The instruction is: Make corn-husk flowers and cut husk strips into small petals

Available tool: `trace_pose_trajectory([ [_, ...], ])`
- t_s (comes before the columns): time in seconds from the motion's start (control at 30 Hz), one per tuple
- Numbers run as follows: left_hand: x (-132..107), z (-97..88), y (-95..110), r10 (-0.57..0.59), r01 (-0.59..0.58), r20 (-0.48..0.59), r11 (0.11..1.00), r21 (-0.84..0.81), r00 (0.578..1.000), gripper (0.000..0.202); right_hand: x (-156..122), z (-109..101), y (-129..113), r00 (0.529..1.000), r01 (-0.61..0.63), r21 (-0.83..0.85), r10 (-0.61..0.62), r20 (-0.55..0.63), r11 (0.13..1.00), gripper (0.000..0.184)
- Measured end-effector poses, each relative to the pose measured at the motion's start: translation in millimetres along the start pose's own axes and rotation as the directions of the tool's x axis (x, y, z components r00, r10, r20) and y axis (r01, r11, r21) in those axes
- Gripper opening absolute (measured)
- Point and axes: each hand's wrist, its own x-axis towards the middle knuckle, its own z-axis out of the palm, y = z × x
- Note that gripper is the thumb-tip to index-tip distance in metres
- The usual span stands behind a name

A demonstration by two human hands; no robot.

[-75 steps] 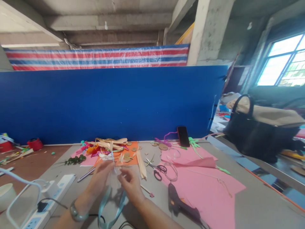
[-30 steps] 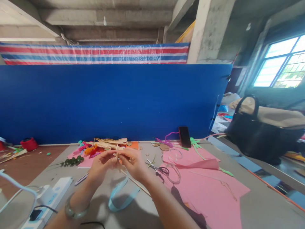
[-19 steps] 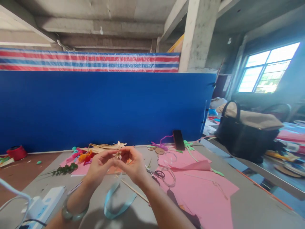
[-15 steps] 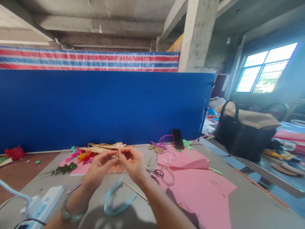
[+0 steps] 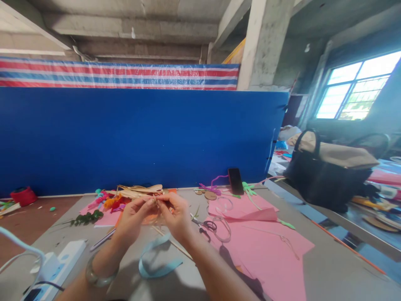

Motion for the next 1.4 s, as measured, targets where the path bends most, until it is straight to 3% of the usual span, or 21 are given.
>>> trace_pose_trajectory([
  [0.13,1.5,-0.7,-3.7,-0.012,0.010,-0.048,0.999,-0.035,0.999,0.028,-0.4,3.0,2.7,0.999,-0.006,0.048,0.007,-0.033,0.999,0.017],
  [0.3,3.0,4.6,-0.5,-0.067,0.052,-0.062,0.973,-0.224,0.996,0.023,2.0,7.3,7.8,0.991,-0.112,0.235,0.126,-0.047,0.966,0.017],
  [0.4,3.4,5.0,-1.4,-0.078,0.061,-0.061,0.969,-0.240,0.995,0.024,4.1,7.2,8.7,0.985,-0.154,0.301,0.169,-0.025,0.941,0.015],
  [0.63,0.3,-1.3,-7.8,0.095,-0.090,-0.050,0.991,0.095,0.994,0.026,4.3,5.0,2.8,0.985,-0.171,0.283,0.173,0.019,0.944,0.020],
  [0.77,-1.5,-0.8,-8.1,0.111,-0.104,-0.031,0.980,0.171,0.993,0.023,3.4,5.9,0.0,0.979,-0.186,0.257,0.200,-0.031,0.948,0.021],
  [0.93,-0.2,0.2,-13.3,0.031,-0.030,-0.065,0.999,0.014,0.997,0.025,3.0,5.8,-0.4,0.976,-0.182,0.192,0.200,-0.081,0.964,0.018],
  [1.13,-1.1,7.2,-7.5,-0.134,0.132,0.010,0.950,-0.282,0.991,0.020,2.3,6.2,3.8,0.975,-0.177,0.172,0.196,-0.100,0.969,0.017],
  [1.4,-0.8,1.0,-11.8,-0.077,0.072,-0.034,0.987,-0.141,0.996,0.022,0.0,9.4,9.6,0.978,-0.190,0.230,0.203,-0.035,0.954,0.019],
])
